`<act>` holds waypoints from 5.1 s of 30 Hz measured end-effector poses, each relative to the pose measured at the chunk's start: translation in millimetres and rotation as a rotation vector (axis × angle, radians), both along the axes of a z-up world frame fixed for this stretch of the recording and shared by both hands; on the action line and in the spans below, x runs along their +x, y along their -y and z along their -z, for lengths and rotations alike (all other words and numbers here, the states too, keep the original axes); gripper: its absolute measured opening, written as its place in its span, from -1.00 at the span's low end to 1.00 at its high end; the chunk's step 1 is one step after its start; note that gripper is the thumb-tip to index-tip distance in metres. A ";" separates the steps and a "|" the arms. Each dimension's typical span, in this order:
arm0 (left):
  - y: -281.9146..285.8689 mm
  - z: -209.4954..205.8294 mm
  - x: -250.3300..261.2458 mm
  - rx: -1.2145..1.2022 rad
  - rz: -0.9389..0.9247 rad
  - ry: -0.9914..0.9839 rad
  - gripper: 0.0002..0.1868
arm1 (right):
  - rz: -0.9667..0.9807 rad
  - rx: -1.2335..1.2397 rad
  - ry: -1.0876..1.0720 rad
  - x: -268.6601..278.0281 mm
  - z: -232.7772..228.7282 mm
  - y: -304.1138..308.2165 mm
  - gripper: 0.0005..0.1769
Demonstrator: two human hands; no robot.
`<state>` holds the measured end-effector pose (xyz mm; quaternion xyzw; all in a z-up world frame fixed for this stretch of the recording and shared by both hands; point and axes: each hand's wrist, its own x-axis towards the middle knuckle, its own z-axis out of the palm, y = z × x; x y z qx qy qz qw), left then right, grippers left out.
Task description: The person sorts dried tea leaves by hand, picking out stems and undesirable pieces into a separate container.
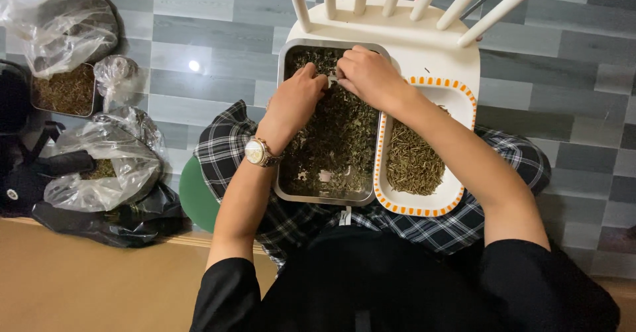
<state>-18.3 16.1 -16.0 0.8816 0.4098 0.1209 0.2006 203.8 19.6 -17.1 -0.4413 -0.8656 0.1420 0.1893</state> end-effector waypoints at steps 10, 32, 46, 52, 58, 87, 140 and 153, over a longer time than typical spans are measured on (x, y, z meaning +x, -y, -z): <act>-1.0 22.6 6.4 0.133 0.055 -0.059 -0.96 | -0.026 0.101 0.139 -6.3 22.3 -2.7 -0.93; 42.5 -8.0 1.1 0.024 -0.030 0.344 -0.85 | 0.066 0.014 -0.157 -3.1 -39.7 117.1 -0.86; 96.4 -29.8 1.9 -0.009 -0.087 0.352 -0.92 | 0.508 -0.123 -0.305 63.4 -32.3 203.1 -0.89; 106.7 -27.2 2.1 0.060 -0.113 0.260 -0.89 | 0.649 -0.105 -0.337 69.4 -37.2 215.0 -0.79; 113.4 -24.9 3.4 0.045 -0.150 0.362 -0.85 | 0.675 -0.142 -0.304 65.6 -39.9 216.5 -0.76; 109.0 -26.3 32.6 0.187 -0.015 -0.027 -0.69 | 0.601 -0.012 -0.293 51.8 -34.3 229.7 -0.86; 156.1 -61.5 12.7 -0.077 -0.017 0.404 -0.85 | 0.314 -0.050 -0.373 -19.7 -21.1 195.6 -0.82; 172.9 -35.0 3.1 0.177 -0.186 -0.063 -0.14 | 0.425 -0.040 -0.359 27.0 -3.9 220.6 -0.92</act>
